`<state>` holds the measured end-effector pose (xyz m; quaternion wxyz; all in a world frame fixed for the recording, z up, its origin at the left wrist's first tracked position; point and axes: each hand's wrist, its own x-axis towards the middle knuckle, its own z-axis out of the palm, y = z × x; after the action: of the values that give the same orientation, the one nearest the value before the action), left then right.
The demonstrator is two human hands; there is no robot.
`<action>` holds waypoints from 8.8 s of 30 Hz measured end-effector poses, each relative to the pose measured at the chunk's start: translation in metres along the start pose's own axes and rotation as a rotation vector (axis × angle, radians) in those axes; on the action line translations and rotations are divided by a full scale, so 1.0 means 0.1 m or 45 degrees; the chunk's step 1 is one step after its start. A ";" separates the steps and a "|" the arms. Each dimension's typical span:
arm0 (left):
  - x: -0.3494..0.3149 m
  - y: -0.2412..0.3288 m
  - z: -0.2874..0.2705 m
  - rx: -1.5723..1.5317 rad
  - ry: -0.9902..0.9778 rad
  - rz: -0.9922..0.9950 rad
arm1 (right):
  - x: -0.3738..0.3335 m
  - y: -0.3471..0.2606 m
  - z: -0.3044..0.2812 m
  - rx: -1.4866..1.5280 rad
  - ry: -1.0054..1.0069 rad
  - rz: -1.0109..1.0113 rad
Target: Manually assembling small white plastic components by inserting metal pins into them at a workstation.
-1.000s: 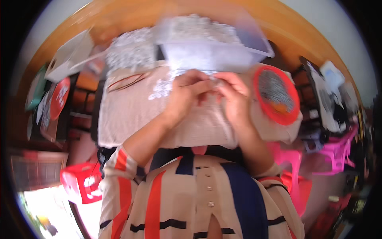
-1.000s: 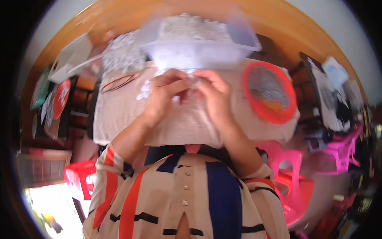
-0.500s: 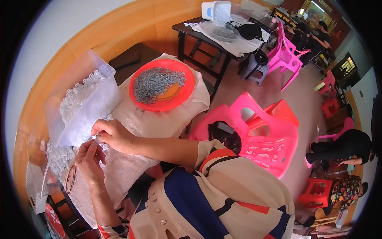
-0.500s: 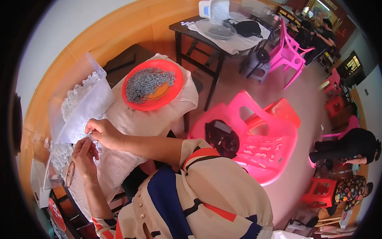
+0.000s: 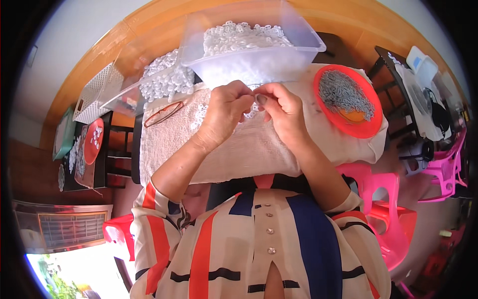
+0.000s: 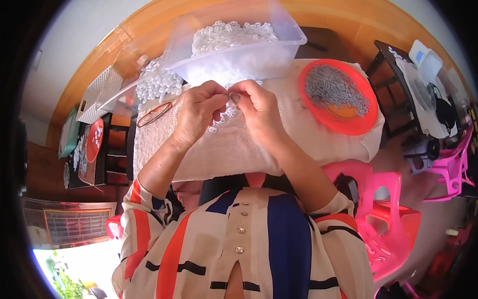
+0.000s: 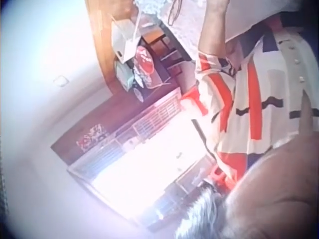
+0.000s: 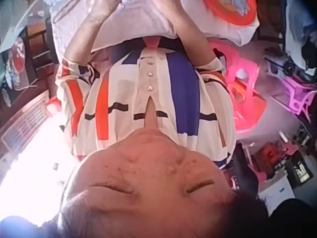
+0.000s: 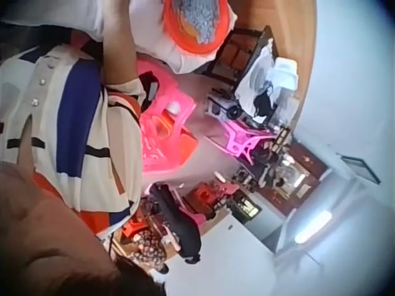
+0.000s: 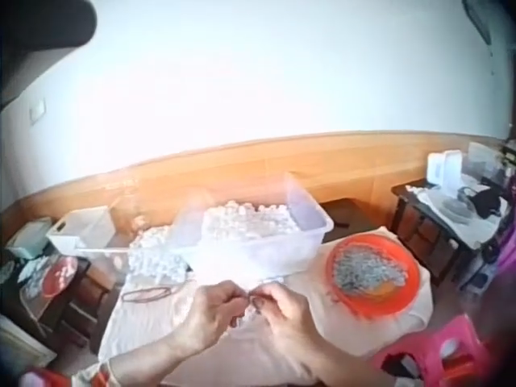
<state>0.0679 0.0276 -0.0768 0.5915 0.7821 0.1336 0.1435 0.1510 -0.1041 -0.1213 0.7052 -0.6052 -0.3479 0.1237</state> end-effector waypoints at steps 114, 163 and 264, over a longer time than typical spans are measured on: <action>0.21 -0.53 0.08 0.212 0.031 0.460 | 0.15 0.06 -0.67 -1.051 -0.357 -0.232; 0.18 -0.41 0.04 -0.944 0.100 -0.115 | 0.23 0.06 0.08 -0.013 0.105 -0.001; 0.19 -0.43 0.02 -0.904 0.160 -0.257 | 0.25 0.14 0.01 -0.785 -0.070 -0.354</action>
<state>0.0841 0.0441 -0.1171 0.8277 0.5007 0.1879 0.1698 0.1724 -0.0853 -0.1256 0.4896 -0.7332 -0.4670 -0.0682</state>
